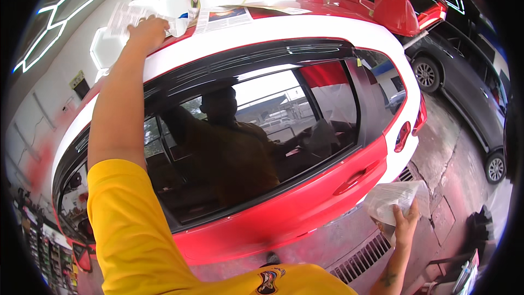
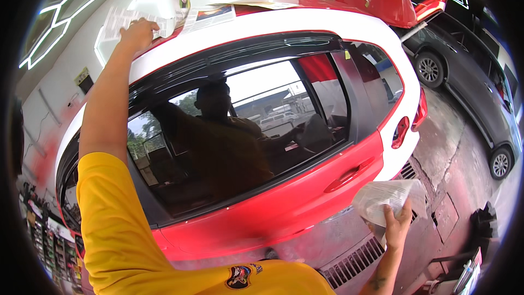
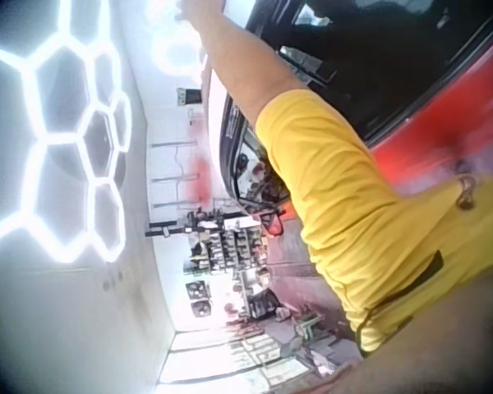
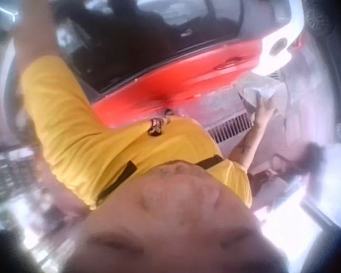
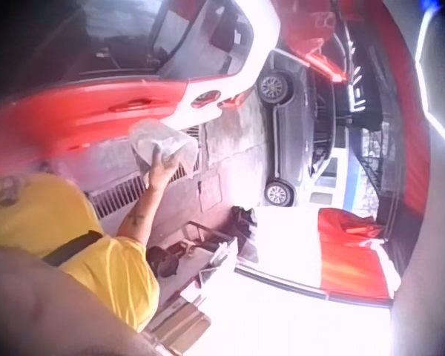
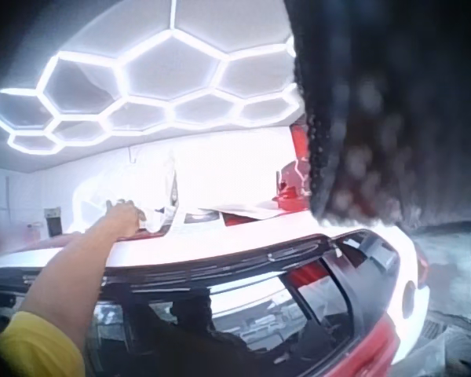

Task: The person tapes newspaper sheets to the rear side window and the rear hatch of a red car using masking tape. They smooth the paper against the glass and body, then move to the trunk area to continue taping the hatch.

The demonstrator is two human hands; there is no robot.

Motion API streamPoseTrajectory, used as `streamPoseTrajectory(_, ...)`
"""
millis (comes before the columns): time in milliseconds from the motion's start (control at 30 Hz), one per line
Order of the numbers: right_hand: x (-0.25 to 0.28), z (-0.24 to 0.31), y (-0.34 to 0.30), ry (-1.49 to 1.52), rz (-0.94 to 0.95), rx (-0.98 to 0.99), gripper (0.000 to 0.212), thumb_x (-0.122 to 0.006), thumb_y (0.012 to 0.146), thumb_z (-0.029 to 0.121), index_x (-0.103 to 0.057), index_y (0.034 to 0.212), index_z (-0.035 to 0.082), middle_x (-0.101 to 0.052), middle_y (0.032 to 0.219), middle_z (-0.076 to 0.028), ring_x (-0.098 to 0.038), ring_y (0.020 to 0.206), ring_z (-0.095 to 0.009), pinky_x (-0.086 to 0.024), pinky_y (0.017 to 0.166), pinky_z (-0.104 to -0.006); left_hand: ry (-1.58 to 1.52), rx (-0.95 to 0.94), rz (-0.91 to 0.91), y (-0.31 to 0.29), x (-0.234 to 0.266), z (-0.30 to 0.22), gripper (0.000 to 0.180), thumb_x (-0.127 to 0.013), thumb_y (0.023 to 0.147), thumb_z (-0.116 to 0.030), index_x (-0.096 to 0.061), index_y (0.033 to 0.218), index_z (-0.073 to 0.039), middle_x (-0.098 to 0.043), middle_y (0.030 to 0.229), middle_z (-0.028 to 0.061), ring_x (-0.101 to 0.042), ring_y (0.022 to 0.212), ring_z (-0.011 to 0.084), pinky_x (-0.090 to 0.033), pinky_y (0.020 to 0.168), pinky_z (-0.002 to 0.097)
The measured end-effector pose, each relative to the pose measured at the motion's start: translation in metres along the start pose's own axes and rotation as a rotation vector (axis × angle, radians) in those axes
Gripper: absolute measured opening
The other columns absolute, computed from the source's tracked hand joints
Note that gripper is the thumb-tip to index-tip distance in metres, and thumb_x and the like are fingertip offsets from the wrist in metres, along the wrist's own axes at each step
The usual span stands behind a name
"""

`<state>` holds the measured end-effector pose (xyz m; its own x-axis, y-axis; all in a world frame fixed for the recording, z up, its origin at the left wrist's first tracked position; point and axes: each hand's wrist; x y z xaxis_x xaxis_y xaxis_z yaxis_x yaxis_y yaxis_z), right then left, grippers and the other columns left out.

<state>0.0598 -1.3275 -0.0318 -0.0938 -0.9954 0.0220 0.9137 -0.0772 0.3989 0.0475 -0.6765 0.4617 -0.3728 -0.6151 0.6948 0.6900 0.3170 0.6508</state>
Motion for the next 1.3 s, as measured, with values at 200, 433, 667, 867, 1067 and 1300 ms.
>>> streamPoseTrajectory(200, -0.047, 0.114, 0.021, -0.546, 0.949, 0.083, 0.07, -0.071, 0.091, 0.007, -0.054, 0.159, 0.004, -0.077, 0.097, -0.019, -0.076, 0.087, -0.026, -0.06, 0.086, -0.0379, -0.626, -0.062, 0.239, 0.062, -0.052, 0.054, 0.06, -0.056, 0.106, -0.047, -0.066, 0.147, -0.005, -0.058, 0.158, 0.0234, -0.056, 0.146, 0.0363, -0.035, 0.126, 0.0454)
streamPoseTrajectory(433, -0.104, 0.188, 0.048, -0.745, 1.544, 0.457, 0.069, -0.068, 0.092, 0.013, -0.055, 0.16, 0.02, -0.073, 0.079, -0.015, -0.075, 0.084, -0.035, -0.053, 0.102, -0.0468, -1.018, -1.035, -0.321, -0.147, 0.031, -0.112, 0.091, -0.076, 0.091, -0.066, -0.057, 0.155, -0.004, -0.067, 0.145, 0.022, -0.066, 0.133, 0.0371, -0.05, 0.115, 0.0454)
streamPoseTrajectory(667, -0.118, 0.227, 0.103, -0.79, 1.565, 0.871, 0.054, -0.075, 0.092, 0.016, -0.065, 0.144, 0.02, -0.072, 0.084, -0.009, -0.074, 0.087, -0.035, -0.055, 0.083, -0.0496, -1.321, -0.696, 0.965, -0.375, -0.013, -0.202, 0.046, -0.083, 0.096, -0.042, -0.073, 0.117, -0.002, -0.074, 0.11, 0.0149, -0.072, 0.097, 0.0274, -0.056, 0.084, 0.0413)
streamPoseTrajectory(867, -0.13, 0.165, 0.167, -0.877, 1.143, 0.963, 0.022, -0.085, 0.088, 0.032, -0.082, 0.098, 0.013, -0.07, 0.099, -0.015, -0.072, 0.099, -0.038, -0.056, 0.079, -0.05, -1.076, -0.441, 0.587, -0.358, -0.038, -0.184, 0.028, -0.086, 0.09, -0.025, -0.076, 0.097, 0.0, -0.073, 0.09, 0.0209, -0.073, 0.084, 0.0394, -0.056, 0.076, 0.0455)
streamPoseTrajectory(1067, -0.231, 0.137, 0.179, -0.601, 0.495, 1.312, 0.018, -0.088, 0.082, 0.029, -0.081, 0.087, 0.012, -0.062, 0.099, -0.011, -0.067, 0.099, -0.029, -0.058, 0.076, -0.0436, -0.038, -0.164, -0.061, -0.328, -0.04, -0.132, 0.036, -0.083, 0.086, -0.017, -0.077, 0.122, -0.017, -0.071, 0.118, 0.0118, -0.066, 0.12, 0.0338, -0.046, 0.109, 0.0518)
streamPoseTrajectory(1300, -0.278, 0.143, 0.168, -0.604, 0.385, 1.326, 0.021, -0.089, 0.08, 0.029, -0.079, 0.084, 0.011, -0.063, 0.099, -0.009, -0.068, 0.098, -0.026, -0.061, 0.073, -0.0408, 0.058, -0.13, -0.836, -0.367, -0.139, -0.224, 0.031, -0.079, 0.095, -0.025, -0.083, 0.121, -0.041, -0.057, 0.158, 0.0118, -0.037, 0.158, 0.0417, -0.013, 0.127, 0.0644)
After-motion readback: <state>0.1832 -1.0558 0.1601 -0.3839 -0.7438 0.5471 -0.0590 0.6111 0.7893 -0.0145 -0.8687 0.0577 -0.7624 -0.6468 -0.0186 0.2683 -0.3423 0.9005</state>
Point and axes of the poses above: each hand's wrist, its own y-axis towards the middle knuckle, its own x-axis out of the back of the hand, z = x × y
